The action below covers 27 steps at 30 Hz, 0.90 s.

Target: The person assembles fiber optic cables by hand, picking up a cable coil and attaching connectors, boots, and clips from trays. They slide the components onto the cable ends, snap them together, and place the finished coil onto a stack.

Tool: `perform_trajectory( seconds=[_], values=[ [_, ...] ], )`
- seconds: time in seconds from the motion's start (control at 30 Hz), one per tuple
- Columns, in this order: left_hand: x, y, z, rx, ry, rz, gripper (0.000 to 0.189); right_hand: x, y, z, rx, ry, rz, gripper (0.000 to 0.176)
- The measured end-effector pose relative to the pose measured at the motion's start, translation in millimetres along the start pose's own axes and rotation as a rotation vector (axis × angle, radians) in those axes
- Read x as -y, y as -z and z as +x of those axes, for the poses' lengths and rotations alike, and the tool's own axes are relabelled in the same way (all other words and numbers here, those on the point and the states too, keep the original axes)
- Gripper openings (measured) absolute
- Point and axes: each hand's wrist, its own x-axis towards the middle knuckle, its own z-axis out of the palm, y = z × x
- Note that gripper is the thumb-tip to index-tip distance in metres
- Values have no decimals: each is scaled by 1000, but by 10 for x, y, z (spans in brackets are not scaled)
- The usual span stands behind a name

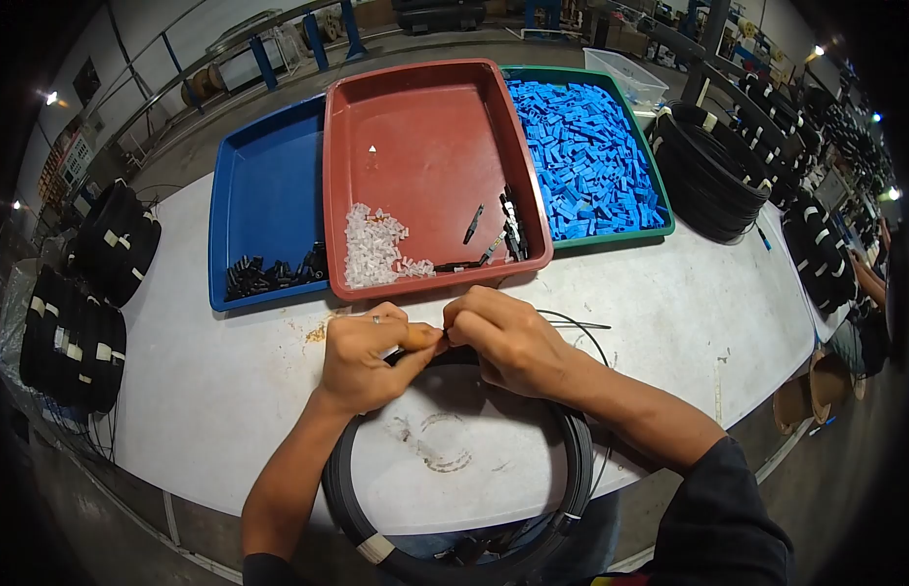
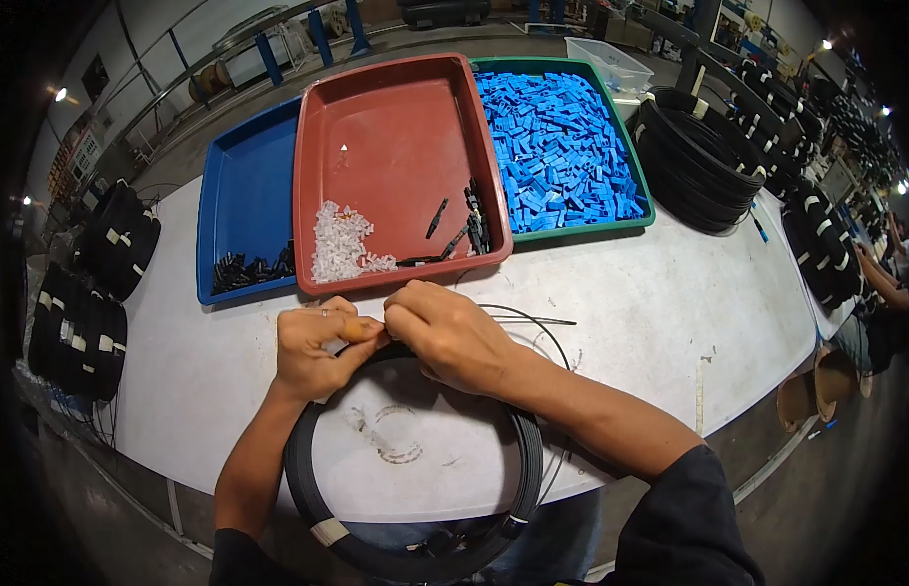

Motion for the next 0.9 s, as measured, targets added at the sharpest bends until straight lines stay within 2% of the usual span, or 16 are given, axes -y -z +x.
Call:
perform_trajectory(
  seconds=[0.03, 0.07, 0.1, 0.17, 0.2, 0.27, 0.4, 0.47, 0.57, 0.63, 0.7, 0.73, 0.77, 0.83, 0.87, 0.9],
  values=[
    [-4, 3, 11, 2, 0, 0, 10, -22, -26, -41, 43, -137, 112, 27],
    [-14, 3, 26, 28, -147, 133, 11, -39, -41, -64, 87, -272, 224, 27],
    [-24, 5, 40, 55, -295, 265, 12, -51, -47, -72, 86, -273, 224, 27],
    [-25, 8, 39, 43, -274, 241, 13, -72, -62, -68, 74, -279, 252, 27],
    [-19, 3, 24, -4, -135, 146, 14, -70, -61, -52, 77, -279, 255, 27],
    [18, -27, -28, -73, 113, -20, 16, -35, -32, -2, -16, -111, 111, 27],
    [-19, -13, 5, -61, 107, -96, 12, -1, 7, 16, -30, 11, -10, 28],
    [-46, 22, 36, 46, -380, 323, 8, -52, -21, -67, 58, -217, 234, 29],
    [1, 26, 14, 32, -474, 418, 5, -82, -64, -77, 60, -295, 333, 31],
    [-28, 23, 23, 33, -428, 416, 8, -65, -55, -54, 39, -257, 270, 31],
    [-49, 2, 13, -67, -26, 125, 12, -34, -35, -18, 16, -221, 207, 31],
    [-42, -15, -11, -95, 163, 5, 17, -16, -13, 8, 10, -141, 131, 31],
    [-29, -20, -19, -97, 164, 4, 17, -7, 5, 21, 4, -61, 54, 31],
    [0, -16, -4, -33, 23, -33, 14, -8, 42, 8, 40, -69, 76, 30],
    [-45, 13, 45, 7, -158, 118, 13, -7, 55, -2, 75, -77, 101, 30],
    [-41, 6, 52, 12, -160, 117, 13, -20, 42, -19, 71, -79, 99, 30]
  ],
)
